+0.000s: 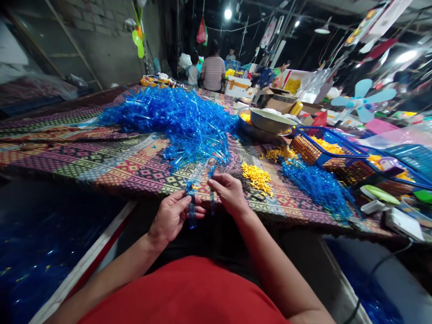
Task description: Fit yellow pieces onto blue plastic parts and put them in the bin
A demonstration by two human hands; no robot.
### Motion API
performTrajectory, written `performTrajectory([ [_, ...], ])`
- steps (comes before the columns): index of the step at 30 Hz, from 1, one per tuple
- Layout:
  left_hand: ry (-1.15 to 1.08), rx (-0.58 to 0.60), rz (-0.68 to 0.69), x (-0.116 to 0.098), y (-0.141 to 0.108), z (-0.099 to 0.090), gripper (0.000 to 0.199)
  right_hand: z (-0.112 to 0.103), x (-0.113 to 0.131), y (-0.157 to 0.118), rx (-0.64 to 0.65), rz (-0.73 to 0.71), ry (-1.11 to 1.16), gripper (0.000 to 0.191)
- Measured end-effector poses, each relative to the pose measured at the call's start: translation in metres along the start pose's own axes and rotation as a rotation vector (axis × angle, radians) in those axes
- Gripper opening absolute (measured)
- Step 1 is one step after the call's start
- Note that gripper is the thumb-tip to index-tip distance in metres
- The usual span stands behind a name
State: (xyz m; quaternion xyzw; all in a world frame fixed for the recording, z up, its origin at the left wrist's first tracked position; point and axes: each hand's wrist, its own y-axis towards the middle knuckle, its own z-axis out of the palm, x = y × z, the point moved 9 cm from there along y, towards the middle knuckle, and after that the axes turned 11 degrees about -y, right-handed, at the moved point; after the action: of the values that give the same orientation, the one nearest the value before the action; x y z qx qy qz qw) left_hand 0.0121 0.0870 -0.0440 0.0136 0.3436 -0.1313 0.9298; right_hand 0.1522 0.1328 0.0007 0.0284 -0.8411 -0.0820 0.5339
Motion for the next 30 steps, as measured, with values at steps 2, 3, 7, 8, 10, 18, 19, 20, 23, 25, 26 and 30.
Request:
performTrajectory([
  [2,-0.063,0.019,-0.025,-0.001,0.001,0.0,0.015,-0.003,0.005,0.016,-0.004,-0.138,-0.293,0.028],
  [3,-0.091,0.031,-0.037,-0.001,0.002,0.001,0.014,0.0,0.005,0.023,0.01,-0.188,-0.438,0.025],
  [7,-0.159,0.051,-0.081,0.0,0.006,0.002,0.013,0.024,0.002,0.035,0.108,-0.315,-0.845,0.012],
  [8,-0.167,0.05,-0.085,-0.001,0.007,0.001,0.013,0.026,0.004,0.033,0.107,-0.345,-0.862,0.011],
  [10,-0.18,0.05,-0.085,-0.001,0.008,0.0,0.013,0.024,0.014,0.024,0.062,-0.397,-0.757,0.012],
  [18,-0.225,0.101,-0.074,0.005,0.012,0.009,0.017,0.014,0.035,-0.012,0.105,-0.252,-0.107,0.023],
  [19,-0.218,0.114,-0.073,0.006,0.012,0.011,0.017,0.015,0.032,-0.012,0.108,-0.208,-0.061,0.023],
  [20,-0.21,0.128,-0.073,0.007,0.011,0.013,0.018,0.017,0.029,-0.012,0.117,-0.16,-0.005,0.024],
  [23,-0.189,0.151,-0.062,0.008,0.008,0.016,0.021,0.023,0.017,-0.012,0.162,-0.04,0.145,0.023],
  [25,-0.176,0.152,-0.059,0.009,0.007,0.017,0.022,0.025,0.012,-0.012,0.175,-0.006,0.199,0.022],
  [26,-0.167,0.148,-0.059,0.01,0.007,0.017,0.023,0.024,0.011,-0.012,0.172,0.001,0.212,0.022],
  [30,-0.098,0.115,-0.061,0.012,0.006,0.017,0.028,0.019,0.011,-0.014,0.131,0.029,0.25,0.024],
])
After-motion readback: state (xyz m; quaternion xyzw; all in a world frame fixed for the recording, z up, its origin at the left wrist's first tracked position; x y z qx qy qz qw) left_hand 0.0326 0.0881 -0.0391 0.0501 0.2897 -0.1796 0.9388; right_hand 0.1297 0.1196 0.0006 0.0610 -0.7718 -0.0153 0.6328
